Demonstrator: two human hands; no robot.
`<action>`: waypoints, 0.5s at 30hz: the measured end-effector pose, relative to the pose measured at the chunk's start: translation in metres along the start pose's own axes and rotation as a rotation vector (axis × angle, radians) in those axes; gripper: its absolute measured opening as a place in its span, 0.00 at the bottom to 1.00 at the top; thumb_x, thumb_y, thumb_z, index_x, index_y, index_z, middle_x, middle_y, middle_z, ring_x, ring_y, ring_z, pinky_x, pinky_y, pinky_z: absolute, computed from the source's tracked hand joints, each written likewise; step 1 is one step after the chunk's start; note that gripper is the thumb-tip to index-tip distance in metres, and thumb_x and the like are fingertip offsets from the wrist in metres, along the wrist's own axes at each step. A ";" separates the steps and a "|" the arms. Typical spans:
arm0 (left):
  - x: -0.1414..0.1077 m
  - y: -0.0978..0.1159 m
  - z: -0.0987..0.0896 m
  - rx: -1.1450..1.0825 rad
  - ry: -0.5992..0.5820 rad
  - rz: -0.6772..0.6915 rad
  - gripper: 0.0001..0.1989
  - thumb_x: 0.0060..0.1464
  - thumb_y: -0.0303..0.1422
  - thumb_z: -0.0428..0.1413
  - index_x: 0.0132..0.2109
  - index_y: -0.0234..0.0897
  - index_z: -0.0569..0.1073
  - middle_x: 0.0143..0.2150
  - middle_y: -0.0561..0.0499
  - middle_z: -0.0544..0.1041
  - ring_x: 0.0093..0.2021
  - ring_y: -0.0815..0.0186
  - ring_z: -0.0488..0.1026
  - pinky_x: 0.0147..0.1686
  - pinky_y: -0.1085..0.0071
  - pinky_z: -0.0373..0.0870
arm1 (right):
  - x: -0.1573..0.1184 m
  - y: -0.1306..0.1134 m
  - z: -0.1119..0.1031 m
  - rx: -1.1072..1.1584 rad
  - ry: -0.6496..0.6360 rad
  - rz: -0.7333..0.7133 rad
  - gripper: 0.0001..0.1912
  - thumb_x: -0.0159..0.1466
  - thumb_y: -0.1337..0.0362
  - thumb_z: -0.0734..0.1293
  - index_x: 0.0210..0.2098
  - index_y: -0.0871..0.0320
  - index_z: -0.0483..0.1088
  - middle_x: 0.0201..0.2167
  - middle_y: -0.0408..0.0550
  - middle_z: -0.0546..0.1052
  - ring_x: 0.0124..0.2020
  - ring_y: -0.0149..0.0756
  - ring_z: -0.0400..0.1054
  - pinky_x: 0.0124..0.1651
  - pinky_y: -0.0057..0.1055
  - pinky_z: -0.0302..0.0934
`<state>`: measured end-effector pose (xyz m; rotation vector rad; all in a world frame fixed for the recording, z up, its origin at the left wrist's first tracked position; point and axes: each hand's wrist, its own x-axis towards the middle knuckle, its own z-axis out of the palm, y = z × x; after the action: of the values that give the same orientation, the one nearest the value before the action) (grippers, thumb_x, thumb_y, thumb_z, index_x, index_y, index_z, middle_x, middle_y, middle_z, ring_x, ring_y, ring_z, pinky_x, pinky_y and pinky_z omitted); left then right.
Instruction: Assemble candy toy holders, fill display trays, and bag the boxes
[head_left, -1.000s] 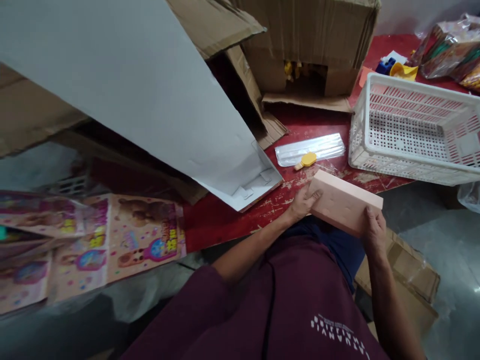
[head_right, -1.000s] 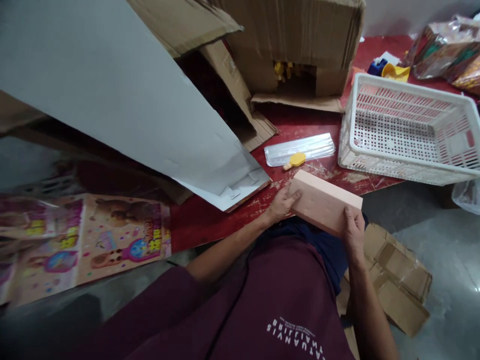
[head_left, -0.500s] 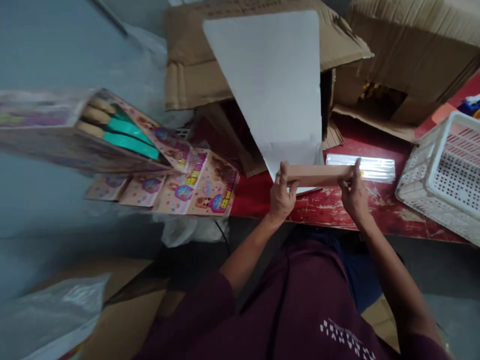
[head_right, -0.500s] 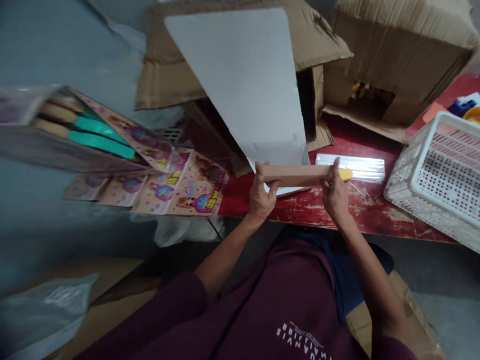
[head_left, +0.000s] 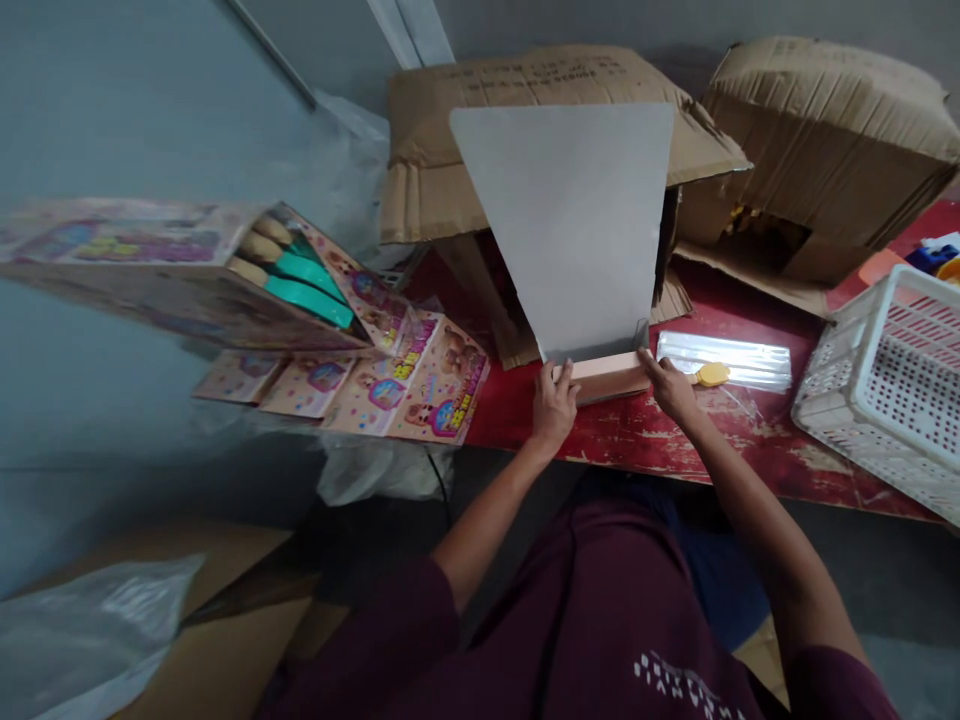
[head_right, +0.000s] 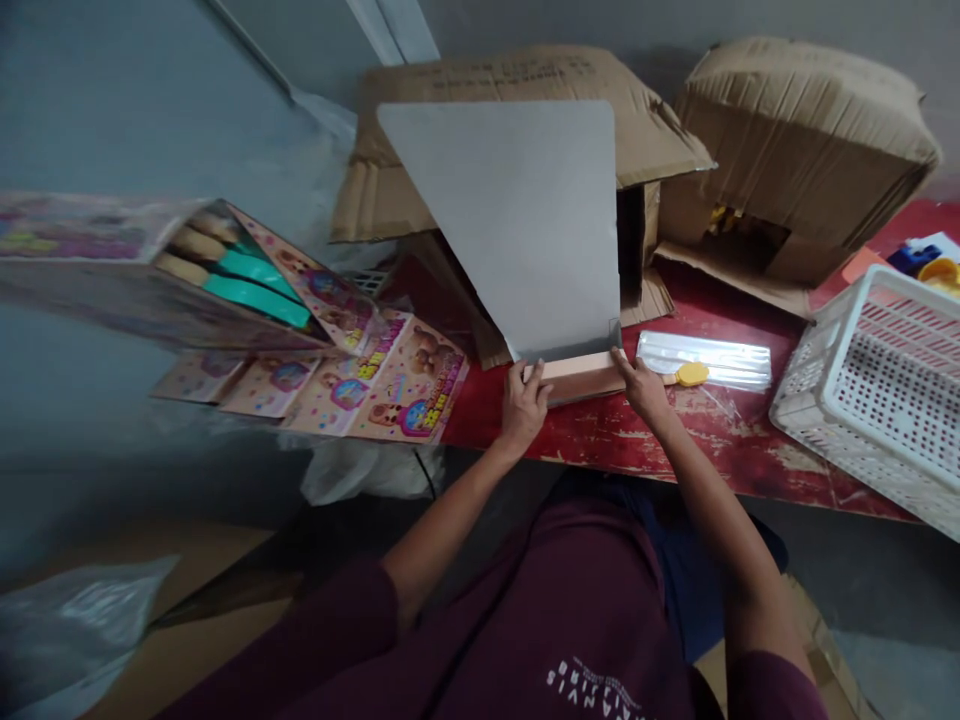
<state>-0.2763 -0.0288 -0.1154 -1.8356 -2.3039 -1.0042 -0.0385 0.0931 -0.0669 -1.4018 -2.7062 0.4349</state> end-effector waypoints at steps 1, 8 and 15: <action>0.001 0.001 -0.001 0.035 -0.032 0.001 0.23 0.69 0.36 0.49 0.67 0.33 0.70 0.64 0.35 0.69 0.65 0.47 0.67 0.67 0.50 0.66 | 0.001 -0.002 -0.001 -0.019 -0.040 0.010 0.32 0.75 0.67 0.49 0.77 0.48 0.48 0.55 0.58 0.75 0.49 0.44 0.75 0.51 0.35 0.66; 0.017 0.025 -0.012 0.379 -0.343 0.005 0.24 0.70 0.31 0.42 0.64 0.25 0.72 0.53 0.31 0.76 0.60 0.43 0.67 0.58 0.50 0.68 | 0.022 -0.032 -0.007 -0.094 -0.173 0.131 0.24 0.73 0.69 0.53 0.64 0.56 0.68 0.45 0.61 0.82 0.47 0.48 0.79 0.47 0.37 0.69; 0.031 0.045 0.006 0.432 -0.367 0.059 0.20 0.68 0.27 0.43 0.48 0.29 0.80 0.48 0.31 0.78 0.54 0.45 0.70 0.55 0.48 0.65 | 0.009 -0.056 0.000 -0.125 -0.070 0.229 0.25 0.73 0.73 0.51 0.63 0.64 0.67 0.46 0.66 0.79 0.47 0.45 0.77 0.49 0.37 0.69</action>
<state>-0.2445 0.0053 -0.0867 -1.9999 -2.3793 -0.1393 -0.0879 0.0703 -0.0518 -1.7729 -2.6780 0.3383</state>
